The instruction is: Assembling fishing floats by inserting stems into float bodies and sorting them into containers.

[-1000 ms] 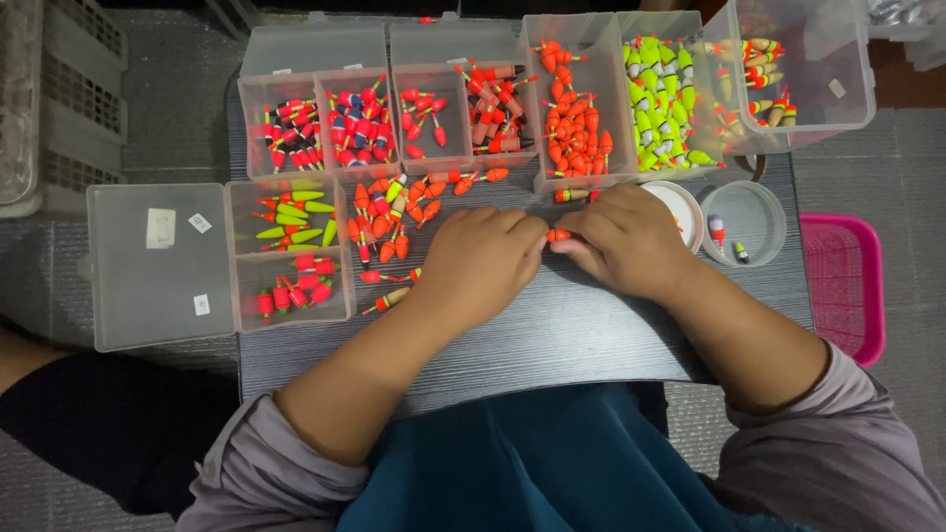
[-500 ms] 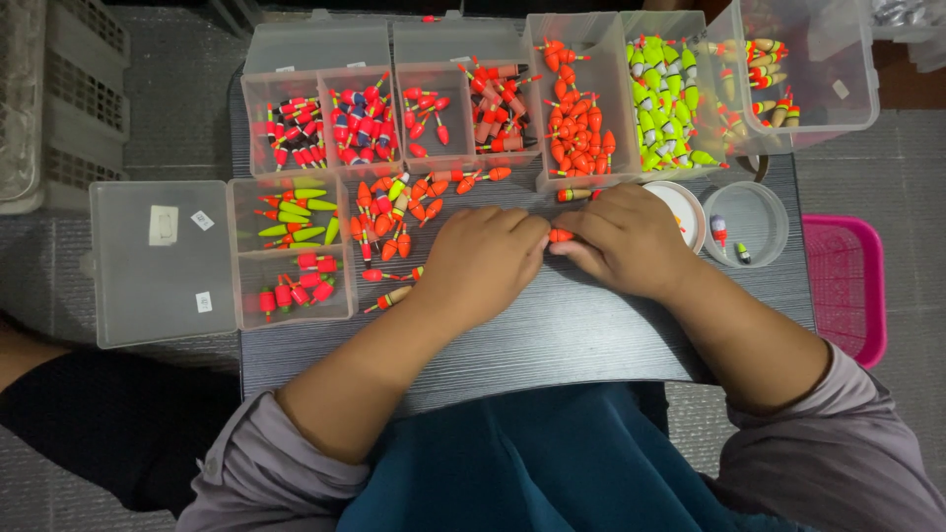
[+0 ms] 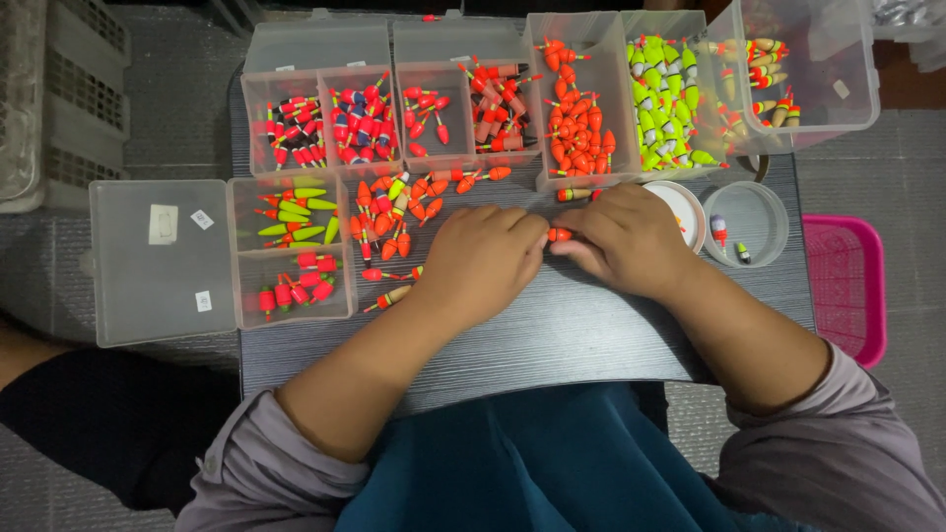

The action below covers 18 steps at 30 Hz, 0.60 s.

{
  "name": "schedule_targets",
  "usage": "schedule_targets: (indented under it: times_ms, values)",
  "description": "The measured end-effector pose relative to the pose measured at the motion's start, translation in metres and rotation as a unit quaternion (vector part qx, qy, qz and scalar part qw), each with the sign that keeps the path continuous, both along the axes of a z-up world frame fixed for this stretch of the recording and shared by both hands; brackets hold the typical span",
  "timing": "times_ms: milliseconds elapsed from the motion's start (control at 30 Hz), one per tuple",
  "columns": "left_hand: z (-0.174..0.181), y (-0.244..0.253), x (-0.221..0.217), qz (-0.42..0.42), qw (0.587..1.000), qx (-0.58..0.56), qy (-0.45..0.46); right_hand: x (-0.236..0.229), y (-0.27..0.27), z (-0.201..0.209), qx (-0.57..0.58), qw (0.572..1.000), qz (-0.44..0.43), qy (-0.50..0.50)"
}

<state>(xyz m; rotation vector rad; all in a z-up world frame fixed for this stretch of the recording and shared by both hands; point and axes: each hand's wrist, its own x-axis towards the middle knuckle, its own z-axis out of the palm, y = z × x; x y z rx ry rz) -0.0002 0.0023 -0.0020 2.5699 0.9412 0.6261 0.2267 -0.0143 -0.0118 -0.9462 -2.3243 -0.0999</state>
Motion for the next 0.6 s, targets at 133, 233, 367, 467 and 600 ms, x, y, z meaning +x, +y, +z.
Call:
schedule_targets:
  times_ms: [133, 233, 367, 467, 600]
  values:
    - [0.001, -0.001, 0.0, 0.004, 1.0, 0.001, -0.006, 0.006, -0.001, -0.009, -0.014, 1.0, -0.001, 0.017]
    - [-0.001, -0.002, 0.0, 0.006, 1.0, 0.003, -0.011, 0.003, 0.0, -0.006, 0.008, 1.0, 0.009, 0.004]
    - [0.0, -0.004, 0.0, 0.006, 1.0, 0.012, -0.006, 0.001, -0.001, -0.002, 0.004, 1.0, 0.0, 0.004]
    - [0.001, -0.002, 0.0, 0.005, 1.0, 0.0, -0.007, 0.004, -0.003, -0.003, -0.009, 1.0, 0.002, 0.02]
    - [-0.004, 0.0, 0.001, 0.006, 1.0, -0.004, -0.008, 0.001, -0.002, -0.001, 0.004, 1.0, 0.001, 0.013]
